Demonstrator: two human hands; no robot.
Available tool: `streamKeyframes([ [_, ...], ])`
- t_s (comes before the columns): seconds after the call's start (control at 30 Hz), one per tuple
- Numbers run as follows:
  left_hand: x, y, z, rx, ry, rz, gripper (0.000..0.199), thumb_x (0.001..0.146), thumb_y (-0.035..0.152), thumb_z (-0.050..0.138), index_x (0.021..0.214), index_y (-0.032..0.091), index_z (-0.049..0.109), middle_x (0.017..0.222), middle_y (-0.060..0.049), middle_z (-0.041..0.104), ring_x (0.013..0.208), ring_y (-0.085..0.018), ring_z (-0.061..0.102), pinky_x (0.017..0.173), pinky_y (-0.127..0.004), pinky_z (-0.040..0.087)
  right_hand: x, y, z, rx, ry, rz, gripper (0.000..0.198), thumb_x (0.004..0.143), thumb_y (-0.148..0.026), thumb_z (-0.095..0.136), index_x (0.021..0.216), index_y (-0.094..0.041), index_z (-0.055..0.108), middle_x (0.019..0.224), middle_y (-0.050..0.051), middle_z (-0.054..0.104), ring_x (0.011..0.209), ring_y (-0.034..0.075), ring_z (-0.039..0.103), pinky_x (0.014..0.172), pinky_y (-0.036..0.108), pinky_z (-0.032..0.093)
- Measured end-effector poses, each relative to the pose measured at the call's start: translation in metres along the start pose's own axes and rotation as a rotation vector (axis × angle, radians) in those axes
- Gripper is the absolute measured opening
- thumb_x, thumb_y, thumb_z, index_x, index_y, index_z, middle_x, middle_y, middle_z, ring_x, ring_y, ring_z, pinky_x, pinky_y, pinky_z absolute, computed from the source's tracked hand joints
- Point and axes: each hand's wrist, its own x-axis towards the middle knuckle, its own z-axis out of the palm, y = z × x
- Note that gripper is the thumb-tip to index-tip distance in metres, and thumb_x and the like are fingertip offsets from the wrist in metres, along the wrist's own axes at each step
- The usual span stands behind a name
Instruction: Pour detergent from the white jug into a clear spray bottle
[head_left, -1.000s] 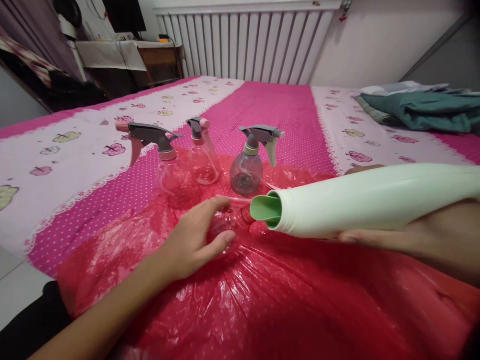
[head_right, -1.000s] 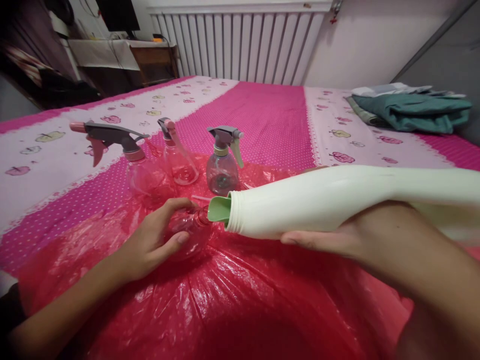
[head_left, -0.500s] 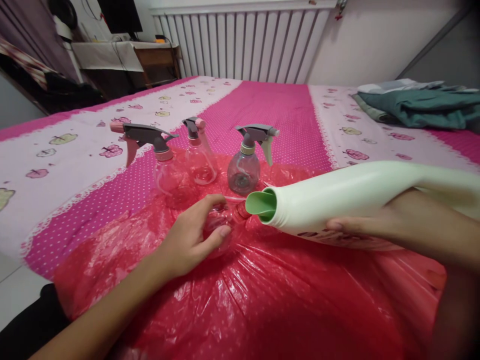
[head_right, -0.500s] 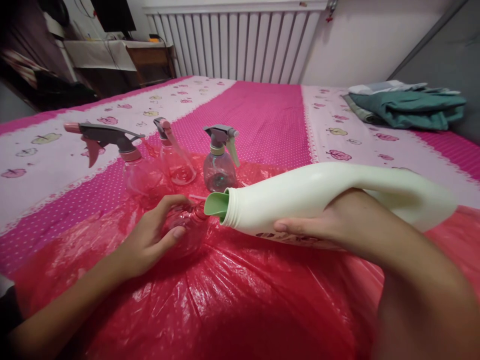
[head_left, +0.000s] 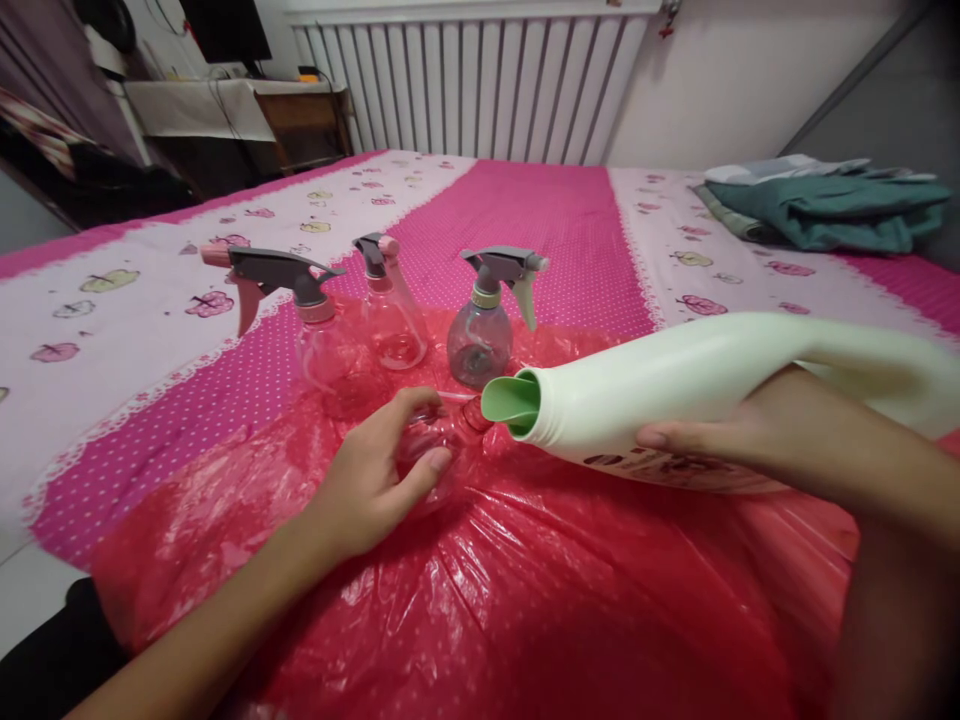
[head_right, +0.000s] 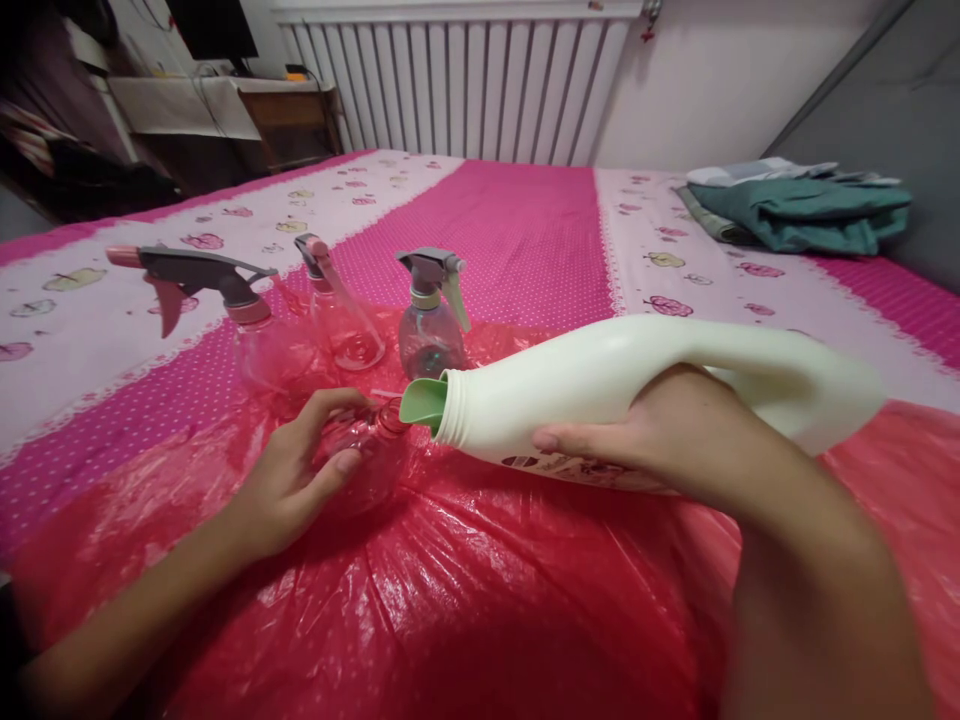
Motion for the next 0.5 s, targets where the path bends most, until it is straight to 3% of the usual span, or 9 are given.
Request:
streamKeyframes([
  [0.1, 0.0, 0.0, 0.001, -0.004, -0.003, -0.001, 0.035, 0.104, 0.047, 0.051, 0.132, 0.026, 0.051, 0.123, -0.006, 0.07, 0.111, -0.027, 0.069, 0.093, -0.04, 0.053, 0.0, -0.005, -0.001, 0.017, -0.068, 0.094, 0.044, 0.064, -0.059, 0.087, 0.1, -0.033, 0.081, 0.109, 0.006, 0.078, 0.101, 0.035, 0.076, 0.064, 0.033, 0.067],
  [0.23, 0.0, 0.0, 0.0, 0.004, -0.01, -0.006, 0.036, 0.104, 0.048, 0.051, 0.132, 0.025, 0.051, 0.123, -0.007, 0.07, 0.11, -0.028, 0.069, 0.092, -0.04, 0.053, -0.002, -0.011, 0.002, 0.057, -0.031, 0.152, 0.05, 0.06, -0.066, 0.087, 0.094, -0.03, 0.081, 0.103, 0.008, 0.079, 0.098, 0.036, 0.077, 0.062, 0.035, 0.067],
  [0.43, 0.0, -0.001, 0.0, 0.007, -0.01, 0.004, 0.036, 0.105, 0.047, 0.05, 0.133, 0.025, 0.05, 0.124, -0.007, 0.07, 0.11, -0.028, 0.069, 0.092, -0.041, 0.053, -0.001, -0.012, 0.002, 0.009, -0.013, 0.145, 0.058, 0.058, -0.073, 0.086, 0.098, -0.031, 0.082, 0.109, 0.008, 0.078, 0.104, 0.036, 0.075, 0.064, 0.034, 0.067],
  [0.5, 0.0, -0.001, -0.001, 0.007, -0.016, 0.015, 0.035, 0.105, 0.047, 0.049, 0.133, 0.026, 0.05, 0.123, -0.007, 0.07, 0.109, -0.027, 0.07, 0.092, -0.041, 0.054, 0.0, -0.012, 0.0, -0.026, -0.031, 0.082, 0.055, 0.062, -0.073, 0.084, 0.097, -0.031, 0.082, 0.104, 0.007, 0.079, 0.098, 0.034, 0.077, 0.062, 0.033, 0.067],
])
